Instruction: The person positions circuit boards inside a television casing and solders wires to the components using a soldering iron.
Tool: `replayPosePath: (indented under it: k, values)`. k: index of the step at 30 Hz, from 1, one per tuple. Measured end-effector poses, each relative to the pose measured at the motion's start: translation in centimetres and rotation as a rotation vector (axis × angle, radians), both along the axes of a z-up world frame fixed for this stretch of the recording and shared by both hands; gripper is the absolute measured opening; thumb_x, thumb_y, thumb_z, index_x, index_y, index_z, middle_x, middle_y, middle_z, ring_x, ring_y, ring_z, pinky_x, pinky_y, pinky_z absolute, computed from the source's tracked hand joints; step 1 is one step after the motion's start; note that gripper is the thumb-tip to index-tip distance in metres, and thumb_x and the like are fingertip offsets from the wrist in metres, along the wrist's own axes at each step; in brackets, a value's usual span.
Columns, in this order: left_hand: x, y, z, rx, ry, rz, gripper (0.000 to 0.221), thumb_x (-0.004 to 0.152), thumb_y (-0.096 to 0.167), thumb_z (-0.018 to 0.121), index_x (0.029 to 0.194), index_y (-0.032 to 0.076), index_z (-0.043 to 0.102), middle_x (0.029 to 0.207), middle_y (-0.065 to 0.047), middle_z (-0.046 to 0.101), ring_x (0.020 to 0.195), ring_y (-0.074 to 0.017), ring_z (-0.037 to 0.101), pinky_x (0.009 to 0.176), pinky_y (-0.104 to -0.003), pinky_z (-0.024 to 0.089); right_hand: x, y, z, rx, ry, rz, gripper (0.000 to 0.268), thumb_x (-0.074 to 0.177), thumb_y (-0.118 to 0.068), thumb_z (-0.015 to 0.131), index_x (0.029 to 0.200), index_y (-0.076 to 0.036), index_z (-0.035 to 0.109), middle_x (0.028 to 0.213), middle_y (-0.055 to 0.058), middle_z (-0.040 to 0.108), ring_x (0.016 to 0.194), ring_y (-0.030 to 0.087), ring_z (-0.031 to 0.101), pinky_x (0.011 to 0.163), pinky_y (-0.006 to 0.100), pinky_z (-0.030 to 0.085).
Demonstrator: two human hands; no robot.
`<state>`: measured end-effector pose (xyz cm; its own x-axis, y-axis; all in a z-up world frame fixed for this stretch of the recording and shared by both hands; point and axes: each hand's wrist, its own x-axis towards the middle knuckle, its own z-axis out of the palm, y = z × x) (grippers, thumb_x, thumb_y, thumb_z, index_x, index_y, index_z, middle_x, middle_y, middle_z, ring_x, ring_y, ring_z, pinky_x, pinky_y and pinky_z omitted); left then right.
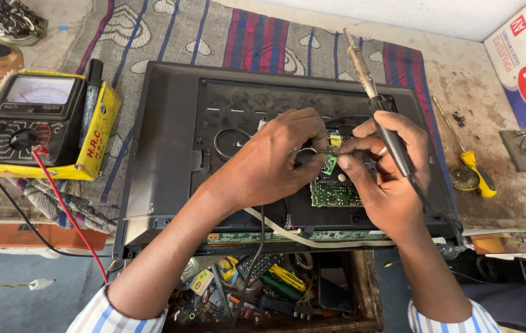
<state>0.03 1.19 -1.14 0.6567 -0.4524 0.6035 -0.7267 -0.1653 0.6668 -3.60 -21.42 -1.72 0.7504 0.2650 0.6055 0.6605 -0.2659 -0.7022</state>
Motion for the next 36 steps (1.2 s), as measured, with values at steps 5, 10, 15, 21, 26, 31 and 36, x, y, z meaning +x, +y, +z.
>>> replayPosePath:
  k: [5,10,15,21,26,31,36]
  values:
    - [0.2,0.1,0.0,-0.037,-0.029,-0.018,0.016,0.086,0.002,0.072,0.096,0.004,0.059,0.096,-0.008,0.061,0.095,-0.0277,0.065,0.084,-0.042,0.052,-0.2,-0.7,0.2,0.017,-0.032,-0.020,0.056,0.106,0.009,0.067,0.150,-0.006,0.035,0.131,0.018,0.057,0.112,0.027,0.072,0.095,0.034,0.062]
    - [0.5,0.1,-0.1,-0.004,0.054,-0.006,0.015,0.086,0.003,0.072,0.093,0.004,0.059,0.093,-0.007,0.062,0.085,-0.0240,0.065,0.076,-0.040,0.052,-0.7,-2.2,0.1,0.084,-0.028,-0.039,0.053,0.110,0.008,0.067,0.150,-0.007,0.035,0.125,0.015,0.056,0.113,0.027,0.073,0.096,0.034,0.063]
    - [0.6,0.0,0.0,0.012,0.078,0.013,0.012,0.086,0.004,0.072,0.090,0.006,0.061,0.088,-0.006,0.061,0.077,-0.0219,0.063,0.077,-0.039,0.053,-1.7,-4.5,-0.3,0.127,-0.086,-0.166,0.037,0.118,-0.006,0.061,0.148,-0.005,0.040,0.118,0.017,0.061,0.102,0.029,0.074,0.085,0.035,0.061]
    - [0.7,0.1,-0.3,-0.043,0.058,-0.011,0.012,0.086,0.003,0.071,0.086,0.003,0.059,0.089,-0.008,0.062,0.077,-0.0246,0.065,0.082,-0.041,0.055,-3.8,-6.4,-1.3,0.186,-0.218,-0.263,0.039,0.125,-0.026,0.050,0.149,0.004,0.041,0.121,0.023,0.058,0.102,0.030,0.070,0.088,0.041,0.063]
    - [0.8,0.3,-0.4,-0.075,-0.006,-0.006,0.012,0.086,0.001,0.070,0.086,0.001,0.058,0.093,-0.012,0.064,0.090,-0.0329,0.067,0.081,-0.043,0.053,-6.2,-8.5,-2.9,0.172,-0.303,-0.385,0.043,0.125,-0.031,0.042,0.144,0.008,0.043,0.120,0.028,0.058,0.093,0.033,0.068,0.081,0.041,0.063]
    - [1.0,0.2,-0.5,-0.076,-0.004,-0.022,0.012,0.086,0.001,0.070,0.086,0.000,0.058,0.094,-0.013,0.063,0.093,-0.0347,0.066,0.082,-0.044,0.052,-8.9,-11.0,-4.8,0.296,-0.285,-0.405,0.043,0.128,-0.033,0.041,0.140,0.008,0.044,0.108,0.029,0.062,0.085,0.031,0.065,0.074,0.036,0.056]
    - [1.1,0.2,-0.8,-0.116,-0.066,-0.029,0.010,0.086,0.001,0.069,0.087,0.001,0.059,0.097,-0.013,0.063,0.098,-0.0365,0.065,0.085,-0.046,0.052,-10.4,-11.5,-5.3,0.325,-0.260,-0.448,0.047,0.125,-0.035,0.045,0.137,0.010,0.046,0.106,0.029,0.061,0.078,0.029,0.061,0.072,0.034,0.053]
